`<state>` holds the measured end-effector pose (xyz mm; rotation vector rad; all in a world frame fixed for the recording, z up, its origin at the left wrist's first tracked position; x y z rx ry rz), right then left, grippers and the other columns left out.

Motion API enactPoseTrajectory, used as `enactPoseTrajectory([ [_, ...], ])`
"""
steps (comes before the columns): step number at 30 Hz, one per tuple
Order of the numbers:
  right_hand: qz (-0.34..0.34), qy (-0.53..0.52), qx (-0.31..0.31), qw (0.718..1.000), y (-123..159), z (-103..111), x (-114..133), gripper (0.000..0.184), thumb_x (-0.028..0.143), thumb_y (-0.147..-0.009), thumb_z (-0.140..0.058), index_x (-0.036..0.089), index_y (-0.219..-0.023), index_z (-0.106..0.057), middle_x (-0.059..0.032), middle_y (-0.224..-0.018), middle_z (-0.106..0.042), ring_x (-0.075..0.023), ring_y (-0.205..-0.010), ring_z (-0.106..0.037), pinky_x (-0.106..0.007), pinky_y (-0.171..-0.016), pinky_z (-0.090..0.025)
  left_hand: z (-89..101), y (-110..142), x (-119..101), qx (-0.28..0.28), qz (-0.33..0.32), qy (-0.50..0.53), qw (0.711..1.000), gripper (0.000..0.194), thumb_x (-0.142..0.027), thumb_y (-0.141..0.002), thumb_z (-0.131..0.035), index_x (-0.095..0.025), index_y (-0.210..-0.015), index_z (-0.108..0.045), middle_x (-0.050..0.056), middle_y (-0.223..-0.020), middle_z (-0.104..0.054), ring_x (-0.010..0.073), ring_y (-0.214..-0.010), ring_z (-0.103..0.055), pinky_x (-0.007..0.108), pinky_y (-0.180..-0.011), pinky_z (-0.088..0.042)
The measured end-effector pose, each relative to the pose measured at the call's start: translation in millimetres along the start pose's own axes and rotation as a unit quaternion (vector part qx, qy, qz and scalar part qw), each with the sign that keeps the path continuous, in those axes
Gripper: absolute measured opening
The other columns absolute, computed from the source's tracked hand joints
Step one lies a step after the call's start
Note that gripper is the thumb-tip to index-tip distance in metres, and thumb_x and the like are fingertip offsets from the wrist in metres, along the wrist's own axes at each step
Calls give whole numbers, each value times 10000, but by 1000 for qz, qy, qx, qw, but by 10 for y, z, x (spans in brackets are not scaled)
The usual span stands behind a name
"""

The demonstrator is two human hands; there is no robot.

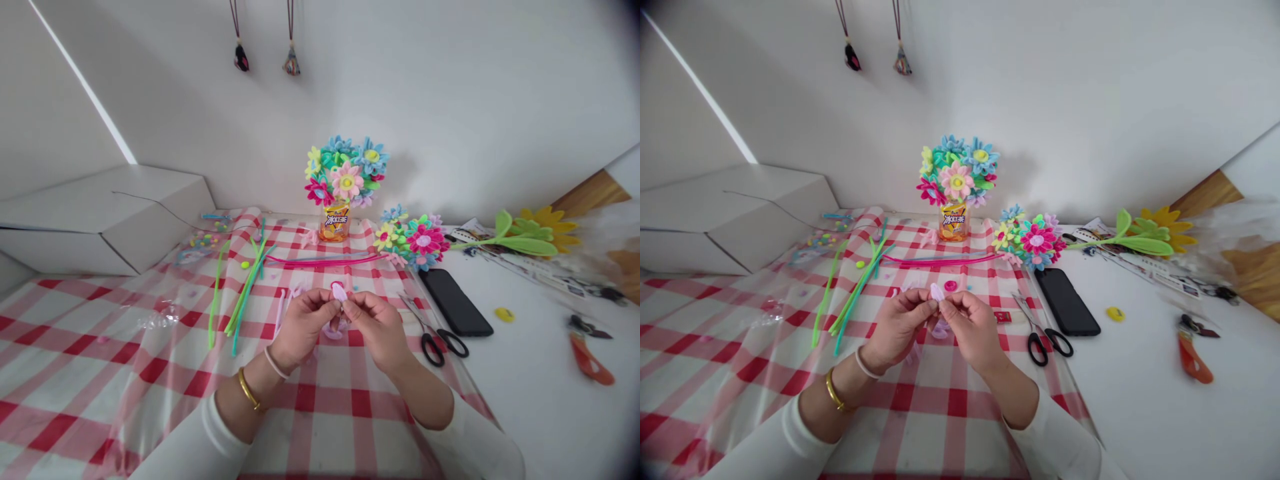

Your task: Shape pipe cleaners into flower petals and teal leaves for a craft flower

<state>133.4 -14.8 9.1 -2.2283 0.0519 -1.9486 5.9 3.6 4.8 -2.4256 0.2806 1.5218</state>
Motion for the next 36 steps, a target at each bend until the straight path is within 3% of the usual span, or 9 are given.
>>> enactPoseTrajectory([
  [5, -8, 13, -23, 1000, -16, 10, 8, 157, 344, -774, -597, 190, -744, -609, -9, -658, -620, -154, -627, -583, -305, -648, -454, 5, -12, -28, 9, 19, 13, 1000, 157, -276, -712, -658, -125, -721, -616, -10, -573, -562, 73, -487, -473, 213, -503, -365],
  [10, -40, 2, -13, 999, -32, 47, 57, 160, 337, -738, -634, 179, -724, -644, -16, -671, -619, -138, -639, -548, -275, -624, -430, 67, -40, -111, 49, 83, 89, 991, 195, -313, -733, -634, -120, -724, -608, 23, -618, -588, 105, -547, -531, 238, -551, -400],
  [15, -61, -24, 12, 998, -48, 63, 42, 159, 319, -733, -642, 166, -689, -642, -1, -622, -574, -112, -598, -492, -255, -593, -396, 137, -64, -125, -11, 89, 118, 989, 120, -227, -701, -666, -133, -723, -595, -18, -567, -554, 74, -489, -496, 210, -519, -376],
  [26, -69, 5, -12, 998, -73, 101, 14, 155, 320, -706, -659, 166, -722, -654, -7, -636, -588, -123, -606, -512, -264, -598, -406, 164, -71, -84, -18, 111, 69, 991, 182, -252, -651, -712, -124, -714, -598, -25, -530, -539, 68, -466, -489, 189, -473, -350],
  [33, -49, -134, 6, 990, -59, 24, -29, 152, 288, -732, -647, 171, -648, -600, 24, -592, -516, -103, -581, -459, -261, -596, -372, 120, -54, -70, -1, 124, 102, 987, 175, -227, -655, -714, -123, -710, -585, -12, -566, -558, 71, -498, -503, 185, -501, -375],
  [36, -49, -133, -15, 990, -55, 21, -33, 154, 301, -733, -649, 176, -653, -606, 21, -603, -533, -109, -596, -474, -269, -618, -379, 119, -57, -70, -5, 118, 108, 987, 158, -220, -668, -704, -122, -703, -585, -15, -561, -554, 66, -494, -497, 182, -502, -374],
])
Point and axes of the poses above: each hand's wrist, its own y-axis away from the middle knuckle, its own z-axis out of the back of the hand, x = y × z, the point moved 1 cm from there along -y, towards the middle knuckle
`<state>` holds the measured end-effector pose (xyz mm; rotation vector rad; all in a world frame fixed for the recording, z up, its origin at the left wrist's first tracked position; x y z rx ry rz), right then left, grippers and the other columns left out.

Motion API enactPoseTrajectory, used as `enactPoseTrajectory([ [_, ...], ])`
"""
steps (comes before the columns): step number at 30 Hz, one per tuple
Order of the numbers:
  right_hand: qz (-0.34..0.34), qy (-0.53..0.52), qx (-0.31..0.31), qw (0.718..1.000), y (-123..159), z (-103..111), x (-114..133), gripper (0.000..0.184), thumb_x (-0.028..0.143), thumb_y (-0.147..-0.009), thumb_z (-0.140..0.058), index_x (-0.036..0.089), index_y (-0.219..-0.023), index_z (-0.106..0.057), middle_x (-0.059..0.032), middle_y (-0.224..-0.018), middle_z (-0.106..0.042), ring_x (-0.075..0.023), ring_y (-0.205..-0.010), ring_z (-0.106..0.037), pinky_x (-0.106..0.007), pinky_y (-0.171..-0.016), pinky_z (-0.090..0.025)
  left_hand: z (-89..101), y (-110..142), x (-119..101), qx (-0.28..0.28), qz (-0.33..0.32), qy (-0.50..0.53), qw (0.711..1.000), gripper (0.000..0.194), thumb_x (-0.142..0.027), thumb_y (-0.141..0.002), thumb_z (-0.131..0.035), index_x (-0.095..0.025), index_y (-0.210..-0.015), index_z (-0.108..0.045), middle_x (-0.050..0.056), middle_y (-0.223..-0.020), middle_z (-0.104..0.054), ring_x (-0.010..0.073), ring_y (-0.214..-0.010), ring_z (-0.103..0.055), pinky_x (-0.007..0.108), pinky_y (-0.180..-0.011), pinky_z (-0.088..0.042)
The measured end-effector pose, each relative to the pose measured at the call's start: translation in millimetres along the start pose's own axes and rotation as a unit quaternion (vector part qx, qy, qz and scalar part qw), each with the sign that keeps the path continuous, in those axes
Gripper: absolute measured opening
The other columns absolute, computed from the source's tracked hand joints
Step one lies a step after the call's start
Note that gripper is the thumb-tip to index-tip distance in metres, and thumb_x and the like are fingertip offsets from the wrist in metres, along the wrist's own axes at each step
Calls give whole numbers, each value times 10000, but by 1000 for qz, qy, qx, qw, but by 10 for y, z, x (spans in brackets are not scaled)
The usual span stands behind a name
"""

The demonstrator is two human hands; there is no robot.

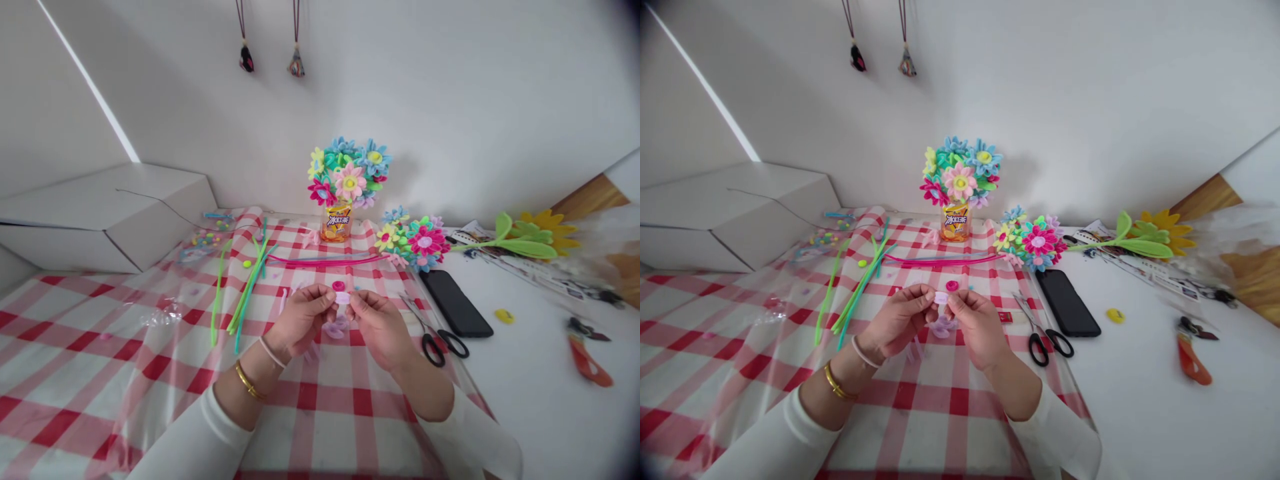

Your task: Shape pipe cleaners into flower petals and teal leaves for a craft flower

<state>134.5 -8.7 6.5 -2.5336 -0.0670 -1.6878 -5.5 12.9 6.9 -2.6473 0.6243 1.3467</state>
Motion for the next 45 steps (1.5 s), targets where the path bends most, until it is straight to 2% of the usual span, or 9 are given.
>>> enactPoseTrajectory([
  [6, -17, 41, -12, 999, -38, 100, -7, 159, 327, -757, -624, 179, -804, -657, -24, -748, -617, -138, -707, -530, -299, -703, -402, 45, -28, -3, -17, -20, 9, 1000, 163, -225, -662, -708, -122, -695, -587, -12, -571, -554, 63, -490, -487, 183, -501, -374],
  [18, -38, -7, 31, 999, -33, 52, 14, 109, 265, -695, -672, 172, -668, -621, 19, -643, -530, -108, -632, -467, -266, -646, -364, 45, -30, 33, -1, 5, -7, 1000, 126, -218, -684, -682, -122, -717, -608, -5, -572, -573, 69, -482, -501, 196, -506, -382],
  [22, -28, 124, 7, 992, -56, 117, 87, 109, 288, -719, -637, 181, -736, -643, 11, -686, -568, -118, -666, -491, -266, -669, -373, 119, -52, -26, -26, -3, -36, 999, 143, -252, -704, -645, -116, -741, -618, 25, -626, -605, 87, -488, -514, 219, -500, -380],
  [26, -20, 271, -30, 962, -87, 202, 147, 137, 304, -728, -602, 194, -789, -656, -5, -771, -635, -148, -736, -543, -274, -700, -394, 251, -87, -180, -103, -83, -162, 978, 157, -263, -674, -644, -123, -742, -616, 7, -625, -586, 78, -491, -474, 213, -492, -346],
  [29, -9, 355, -17, 935, -126, 269, 109, 154, 302, -745, -566, 194, -792, -665, -27, -817, -668, -178, -769, -582, -290, -704, -412, 354, -96, -306, -164, -119, -321, 925, 157, -290, -651, -634, -140, -686, -606, -28, -574, -529, 75, -498, -426, 209, -497, -317],
  [32, 20, 408, -1, 913, -172, 334, 28, 175, 308, -763, -539, 192, -788, -668, -43, -841, -684, -198, -792, -609, -305, -720, -430, 434, -96, -378, -212, -82, -523, 821, 181, -324, -648, -598, -154, -591, -570, -30, -524, -501, 100, -507, -432, 223, -496, -298],
  [37, 71, 468, 8, 881, -219, 375, -63, 178, 293, -782, -521, 202, -808, -671, -54, -874, -685, -201, -820, -618, -307, -735, -442, 476, -106, -351, -173, 20, -711, 681, 258, -397, -682, -527, -167, -574, -571, 17, -545, -561, 145, -536, -506, 241, -503, -298],
  [41, 101, 511, 12, 853, -244, 372, -115, 174, 262, -792, -517, 209, -823, -680, -52, -847, -671, -196, -805, -608, -303, -726, -439, 452, -102, -297, -140, 56, -771, 619, 375, -493, -708, -471, -154, -607, -594, 95, -657, -635, 197, -614, -578, 258, -503, -304],
  [45, 115, 533, 18, 838, -274, 384, -174, 174, 267, -798, -527, 218, -850, -686, -51, -825, -663, -194, -781, -604, -302, -707, -439, 432, -107, -269, -124, 83, -779, 609, 339, -459, -687, -493, -145, -628, -607, 135, -728, -658, 237, -691, -610, 270, -518, -329],
])
Point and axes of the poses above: each hand's wrist, its own y-axis away from the middle knuckle, its own z-axis out of the back of the hand, x = y × z, the point moved 1 cm from there along -y, towards the middle knuckle
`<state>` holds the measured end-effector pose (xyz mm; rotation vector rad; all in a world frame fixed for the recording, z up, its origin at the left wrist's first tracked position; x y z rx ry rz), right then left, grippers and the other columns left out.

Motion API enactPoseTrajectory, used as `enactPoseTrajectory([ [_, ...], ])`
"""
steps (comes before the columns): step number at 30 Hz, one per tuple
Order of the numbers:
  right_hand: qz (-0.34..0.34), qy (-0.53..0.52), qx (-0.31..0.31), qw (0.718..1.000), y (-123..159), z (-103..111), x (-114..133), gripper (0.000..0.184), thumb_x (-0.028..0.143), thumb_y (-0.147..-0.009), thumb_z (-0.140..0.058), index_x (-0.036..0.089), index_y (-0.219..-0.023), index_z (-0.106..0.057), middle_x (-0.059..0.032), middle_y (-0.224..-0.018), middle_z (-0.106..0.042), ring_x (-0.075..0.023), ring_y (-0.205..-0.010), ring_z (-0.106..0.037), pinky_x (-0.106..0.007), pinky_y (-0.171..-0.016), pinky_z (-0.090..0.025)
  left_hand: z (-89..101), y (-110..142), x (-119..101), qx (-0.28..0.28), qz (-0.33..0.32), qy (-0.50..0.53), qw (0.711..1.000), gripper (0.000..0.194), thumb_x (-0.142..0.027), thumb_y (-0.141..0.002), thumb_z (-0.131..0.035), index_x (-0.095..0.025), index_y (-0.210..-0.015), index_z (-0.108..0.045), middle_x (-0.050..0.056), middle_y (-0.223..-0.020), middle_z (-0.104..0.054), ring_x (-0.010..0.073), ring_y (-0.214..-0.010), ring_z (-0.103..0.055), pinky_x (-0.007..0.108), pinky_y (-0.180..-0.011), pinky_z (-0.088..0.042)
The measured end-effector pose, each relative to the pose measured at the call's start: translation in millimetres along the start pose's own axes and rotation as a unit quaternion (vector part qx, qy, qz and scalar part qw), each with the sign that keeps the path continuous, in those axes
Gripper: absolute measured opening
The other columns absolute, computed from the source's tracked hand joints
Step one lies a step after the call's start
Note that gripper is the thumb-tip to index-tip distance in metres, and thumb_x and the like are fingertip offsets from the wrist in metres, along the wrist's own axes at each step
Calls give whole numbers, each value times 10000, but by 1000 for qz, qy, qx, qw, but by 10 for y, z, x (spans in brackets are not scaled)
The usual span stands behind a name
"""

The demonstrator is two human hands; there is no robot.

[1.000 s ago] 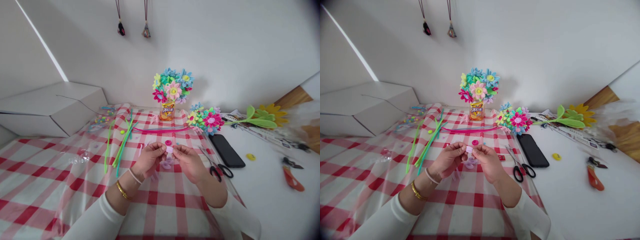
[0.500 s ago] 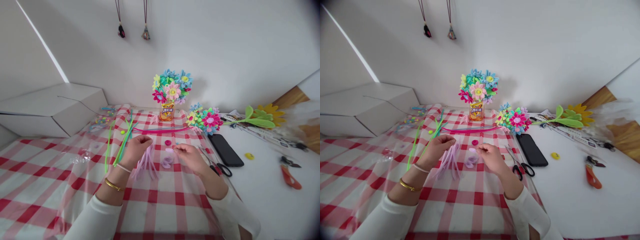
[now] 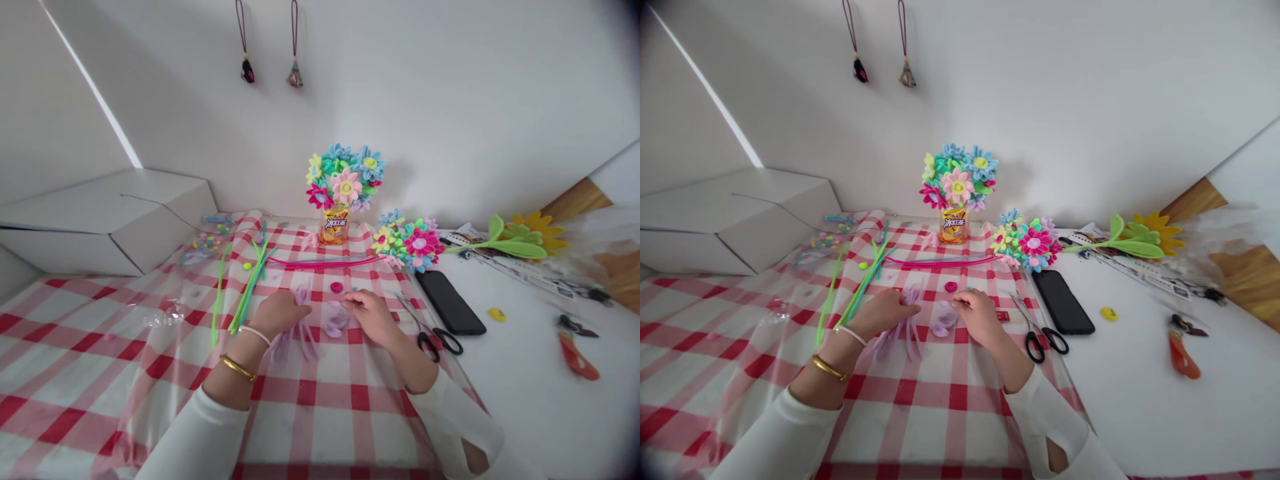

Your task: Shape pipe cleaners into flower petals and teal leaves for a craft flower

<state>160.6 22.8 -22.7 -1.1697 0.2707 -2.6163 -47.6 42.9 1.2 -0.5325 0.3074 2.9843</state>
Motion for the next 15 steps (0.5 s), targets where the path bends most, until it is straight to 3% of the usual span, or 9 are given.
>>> enactPoseTrajectory([
  [7, -1, 27, 7, 1000, -7, -45, -57, 169, 262, -786, -557, 229, -863, -703, -57, -842, -673, -198, -780, -608, -307, -713, -440, -2, -19, 11, 0, 13, 55, 998, 128, -209, -613, -494, -153, -531, -574, 83, -563, -598, 198, -592, -570, 264, -503, -313],
  [13, -9, 29, -10, 999, -11, 47, -16, 183, 249, -795, -537, 238, -867, -704, -56, -820, -673, -195, -767, -601, -312, -709, -443, 75, 26, 15, -26, 16, 161, 986, 178, -234, -629, -490, -174, -463, -465, -21, -425, -398, 110, -451, -404, 244, -453, -245],
  [15, -14, 19, -33, 999, -10, 86, 20, 180, 252, -798, -530, 233, -856, -699, -58, -825, -673, -198, -780, -596, -320, -722, -443, 106, 64, -15, -17, -1, 250, 968, 195, -282, -658, -500, -171, -500, -474, -42, -444, -369, 87, -434, -348, 234, -446, -237],
])
Point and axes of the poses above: each hand's wrist, its own y-axis away from the middle knuckle, its own z-axis out of the back of the hand, x = y × z, the point moved 1 cm from there along -y, towards the middle knuckle
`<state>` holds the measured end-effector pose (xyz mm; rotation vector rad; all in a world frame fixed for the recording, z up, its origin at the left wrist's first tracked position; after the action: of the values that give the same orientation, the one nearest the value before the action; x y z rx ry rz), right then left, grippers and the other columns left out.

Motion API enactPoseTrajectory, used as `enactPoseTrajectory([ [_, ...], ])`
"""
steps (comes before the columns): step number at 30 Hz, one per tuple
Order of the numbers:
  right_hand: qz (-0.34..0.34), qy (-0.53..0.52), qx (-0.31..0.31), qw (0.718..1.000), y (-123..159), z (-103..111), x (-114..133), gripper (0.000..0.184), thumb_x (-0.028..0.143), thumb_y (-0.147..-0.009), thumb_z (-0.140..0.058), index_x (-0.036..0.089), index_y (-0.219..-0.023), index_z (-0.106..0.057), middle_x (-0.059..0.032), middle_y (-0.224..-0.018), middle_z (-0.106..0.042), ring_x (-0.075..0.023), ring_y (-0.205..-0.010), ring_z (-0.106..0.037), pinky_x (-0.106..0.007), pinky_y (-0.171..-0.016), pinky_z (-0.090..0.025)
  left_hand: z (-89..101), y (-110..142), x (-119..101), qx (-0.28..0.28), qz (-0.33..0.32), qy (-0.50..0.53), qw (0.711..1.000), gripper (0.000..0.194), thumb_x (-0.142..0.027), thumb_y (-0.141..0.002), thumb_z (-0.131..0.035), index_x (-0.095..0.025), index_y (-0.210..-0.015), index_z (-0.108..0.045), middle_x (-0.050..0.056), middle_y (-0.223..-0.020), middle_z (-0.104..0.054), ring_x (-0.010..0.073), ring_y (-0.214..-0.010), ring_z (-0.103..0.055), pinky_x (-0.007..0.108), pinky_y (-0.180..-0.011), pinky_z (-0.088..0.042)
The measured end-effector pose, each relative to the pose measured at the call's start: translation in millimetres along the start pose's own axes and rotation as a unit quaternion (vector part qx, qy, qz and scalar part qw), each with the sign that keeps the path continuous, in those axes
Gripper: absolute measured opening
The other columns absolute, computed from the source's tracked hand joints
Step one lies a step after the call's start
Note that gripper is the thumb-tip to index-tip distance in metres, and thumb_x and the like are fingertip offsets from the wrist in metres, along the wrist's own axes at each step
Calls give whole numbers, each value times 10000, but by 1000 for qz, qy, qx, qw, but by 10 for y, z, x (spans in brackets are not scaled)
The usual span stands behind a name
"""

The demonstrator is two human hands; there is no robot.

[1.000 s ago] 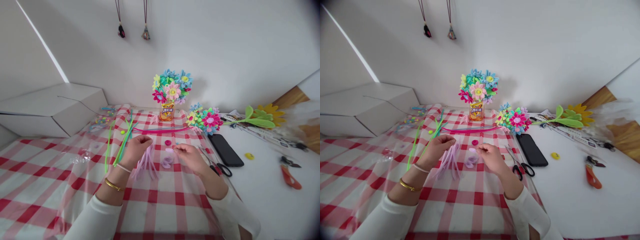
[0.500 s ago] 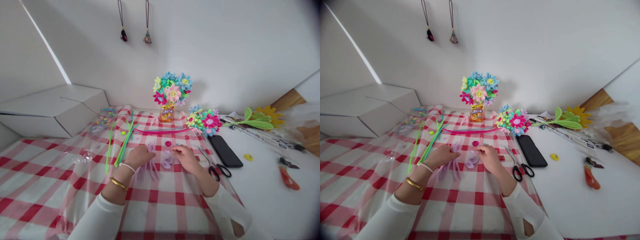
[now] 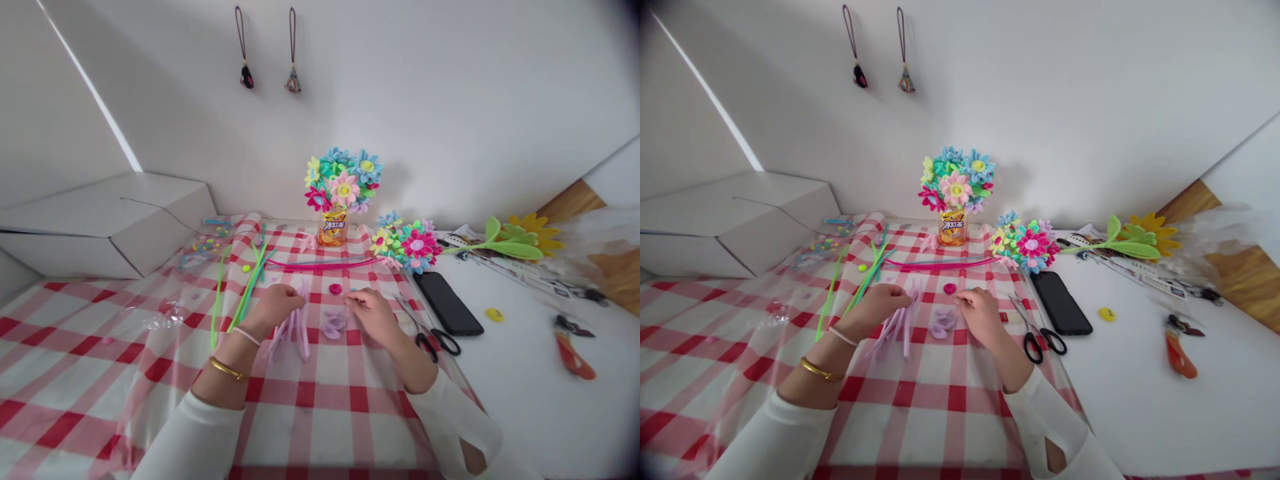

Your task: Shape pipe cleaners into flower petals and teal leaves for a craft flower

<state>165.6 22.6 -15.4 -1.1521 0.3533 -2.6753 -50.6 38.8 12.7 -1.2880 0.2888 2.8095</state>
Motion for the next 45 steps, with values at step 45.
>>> enactPoseTrajectory([
  [45, -130, -389, -61, 910, 118, 127, 333, 104, 290, -677, -670, 188, -697, -668, -14, -664, -659, -158, -669, -585, -308, -702, -439, -329, 68, -133, 80, -29, 560, 824, 173, -246, -628, -713, -119, -626, -596, -27, -524, -504, 62, -500, -438, 203, -523, -337],
])
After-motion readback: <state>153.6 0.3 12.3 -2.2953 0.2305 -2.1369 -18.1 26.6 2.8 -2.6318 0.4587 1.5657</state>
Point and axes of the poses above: each hand's wrist, its own y-axis away from the middle knuckle, its own z-axis out of the back of the hand, x = y × z, the point moved 1 cm from there along -y, towards the middle knuckle
